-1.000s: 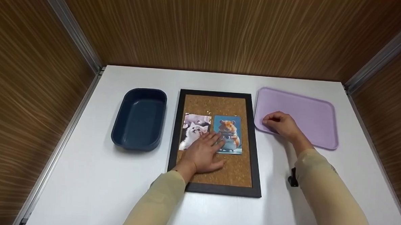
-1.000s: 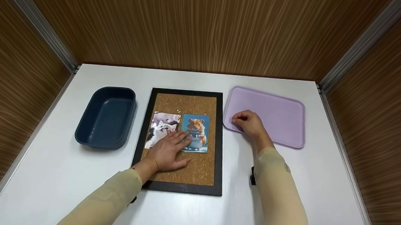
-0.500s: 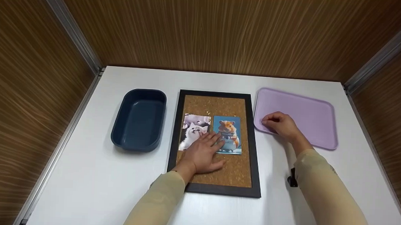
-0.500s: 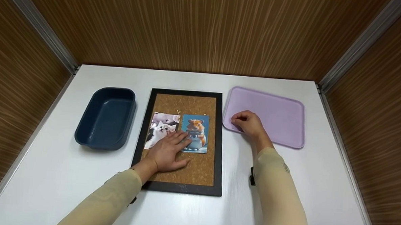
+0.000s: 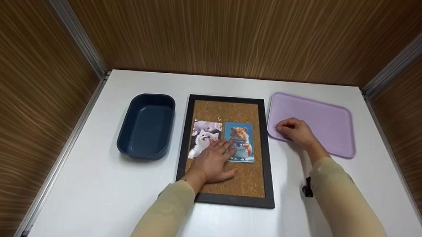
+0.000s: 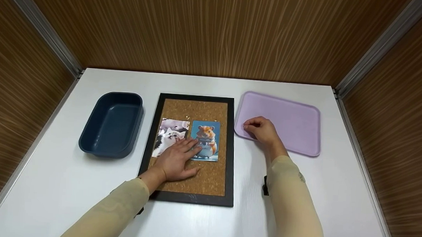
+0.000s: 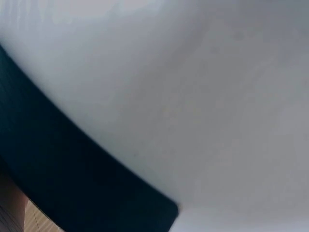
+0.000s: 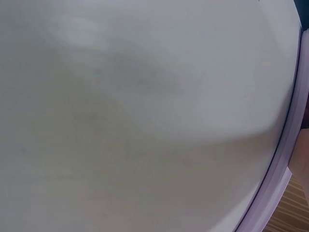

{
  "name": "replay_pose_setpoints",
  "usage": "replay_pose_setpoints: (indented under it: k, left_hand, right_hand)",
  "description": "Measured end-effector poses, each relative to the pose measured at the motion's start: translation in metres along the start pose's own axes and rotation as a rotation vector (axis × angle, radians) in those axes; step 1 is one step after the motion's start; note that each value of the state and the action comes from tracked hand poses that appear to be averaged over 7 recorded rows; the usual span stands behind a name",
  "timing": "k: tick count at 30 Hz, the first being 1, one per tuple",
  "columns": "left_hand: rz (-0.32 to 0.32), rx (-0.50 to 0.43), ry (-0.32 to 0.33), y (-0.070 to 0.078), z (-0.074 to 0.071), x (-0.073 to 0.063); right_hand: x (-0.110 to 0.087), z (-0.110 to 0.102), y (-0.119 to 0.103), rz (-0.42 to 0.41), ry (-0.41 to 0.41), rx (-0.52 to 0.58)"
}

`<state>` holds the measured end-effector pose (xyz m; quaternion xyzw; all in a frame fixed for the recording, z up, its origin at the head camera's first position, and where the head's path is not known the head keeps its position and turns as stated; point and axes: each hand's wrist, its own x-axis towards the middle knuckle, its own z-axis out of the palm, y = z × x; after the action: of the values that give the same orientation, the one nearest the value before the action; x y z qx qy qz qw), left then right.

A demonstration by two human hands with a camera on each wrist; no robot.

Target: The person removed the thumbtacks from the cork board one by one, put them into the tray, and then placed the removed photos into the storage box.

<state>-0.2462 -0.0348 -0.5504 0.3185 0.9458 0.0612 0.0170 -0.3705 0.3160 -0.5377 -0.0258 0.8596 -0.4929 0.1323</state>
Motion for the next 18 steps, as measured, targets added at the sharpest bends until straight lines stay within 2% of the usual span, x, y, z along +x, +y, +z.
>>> replay_pose_setpoints:
  k: [5,10,13,18]
  left_hand:
    - [-0.003,0.0,-0.019,0.0,-0.001,0.0]
    - [-0.006,-0.012,-0.027,0.0,-0.004,-0.001]
    - [-0.004,-0.002,-0.016,-0.001,-0.003,-0.001]
    - [0.003,0.015,-0.007,-0.001,0.0,0.0]
  right_hand:
    - [-0.006,-0.002,-0.012,0.012,-0.014,0.095]
    - [-0.015,-0.004,-0.031,0.051,-0.023,0.134]
    - [-0.009,-0.003,-0.021,0.055,0.005,0.152]
    - [0.001,0.001,-0.003,0.0,0.09,0.147]
